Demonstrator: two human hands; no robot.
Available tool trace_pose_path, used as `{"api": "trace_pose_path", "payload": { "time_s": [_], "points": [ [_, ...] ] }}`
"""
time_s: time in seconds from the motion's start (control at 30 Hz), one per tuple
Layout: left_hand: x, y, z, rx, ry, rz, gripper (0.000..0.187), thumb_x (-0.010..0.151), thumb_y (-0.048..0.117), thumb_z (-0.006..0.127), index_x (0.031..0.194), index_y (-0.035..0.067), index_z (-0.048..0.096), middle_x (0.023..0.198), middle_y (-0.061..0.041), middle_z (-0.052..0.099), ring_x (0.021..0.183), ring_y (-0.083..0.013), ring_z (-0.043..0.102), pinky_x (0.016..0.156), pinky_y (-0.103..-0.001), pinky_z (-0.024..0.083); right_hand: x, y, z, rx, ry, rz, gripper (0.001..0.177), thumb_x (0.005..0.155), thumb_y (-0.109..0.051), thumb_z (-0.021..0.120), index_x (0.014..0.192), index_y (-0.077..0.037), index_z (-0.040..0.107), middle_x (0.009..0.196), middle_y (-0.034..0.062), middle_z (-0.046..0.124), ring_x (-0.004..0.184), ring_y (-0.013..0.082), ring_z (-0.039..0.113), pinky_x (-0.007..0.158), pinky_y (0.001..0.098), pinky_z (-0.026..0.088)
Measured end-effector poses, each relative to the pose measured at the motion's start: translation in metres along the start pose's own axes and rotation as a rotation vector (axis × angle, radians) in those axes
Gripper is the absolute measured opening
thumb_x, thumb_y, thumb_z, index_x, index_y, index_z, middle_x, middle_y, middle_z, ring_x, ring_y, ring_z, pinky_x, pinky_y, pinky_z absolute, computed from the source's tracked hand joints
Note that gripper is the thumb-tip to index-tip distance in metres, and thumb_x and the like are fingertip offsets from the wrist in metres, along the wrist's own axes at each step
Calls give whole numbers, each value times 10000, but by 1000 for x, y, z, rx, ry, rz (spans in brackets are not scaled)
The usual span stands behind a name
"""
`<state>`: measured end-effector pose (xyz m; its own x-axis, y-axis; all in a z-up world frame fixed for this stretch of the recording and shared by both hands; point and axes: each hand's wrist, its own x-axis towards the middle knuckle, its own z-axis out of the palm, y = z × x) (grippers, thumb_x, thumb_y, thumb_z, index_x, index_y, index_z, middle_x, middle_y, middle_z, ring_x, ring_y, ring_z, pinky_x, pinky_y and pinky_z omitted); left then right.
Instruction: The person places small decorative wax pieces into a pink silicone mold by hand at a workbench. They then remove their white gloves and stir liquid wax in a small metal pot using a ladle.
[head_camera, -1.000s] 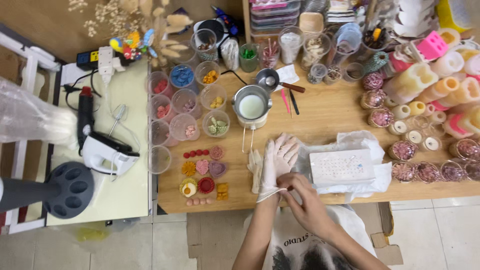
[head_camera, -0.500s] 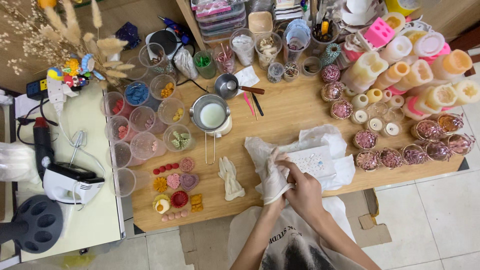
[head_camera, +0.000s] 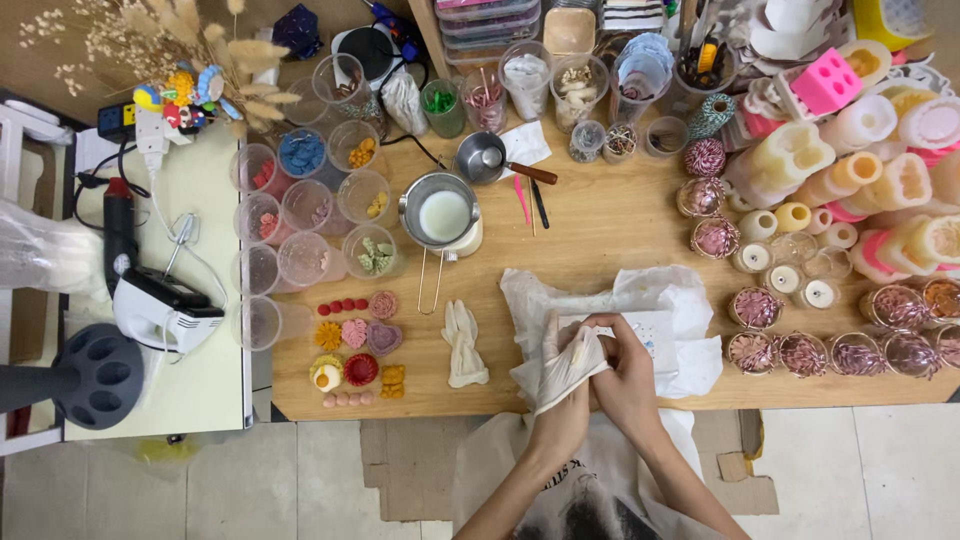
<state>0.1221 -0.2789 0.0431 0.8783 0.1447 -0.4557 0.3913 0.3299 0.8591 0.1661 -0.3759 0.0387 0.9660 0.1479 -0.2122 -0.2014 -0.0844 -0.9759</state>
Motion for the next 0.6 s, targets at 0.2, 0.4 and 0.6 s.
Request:
{"api": "trace_pose_path", "payload": {
  "time_s": [0.2,0.4,0.6],
  "points": [
    [-15,18,-8,104,-88,137,720,1084,244,426,1646,84,6,1558,-185,438,1433,-258,463,1182,-342,360,-8,-11,1,-53,15,128,293,946,67,615,1225,-22,607,744,127,663,684,119,546,601,272,420],
    [-26,41,-18,528,-251,423,526,1133,161,395,1624,119,210,1737,-197,72,1590,-277,228,1276,-392,221,-14,-27,6,64,8,-14,281,932,60,576,1196,-22,527,901,63,746,826,92,685,723,237,545],
    [-18,64,-18,-131,-422,140,1079,961,346,669,1704,200,-100,1529,-375,315,1327,-439,463,1209,-459,280,-19,-37,11,-2,-29,-54,466,804,94,521,1247,-50,517,777,71,722,706,104,693,641,235,545]
  ]
}}
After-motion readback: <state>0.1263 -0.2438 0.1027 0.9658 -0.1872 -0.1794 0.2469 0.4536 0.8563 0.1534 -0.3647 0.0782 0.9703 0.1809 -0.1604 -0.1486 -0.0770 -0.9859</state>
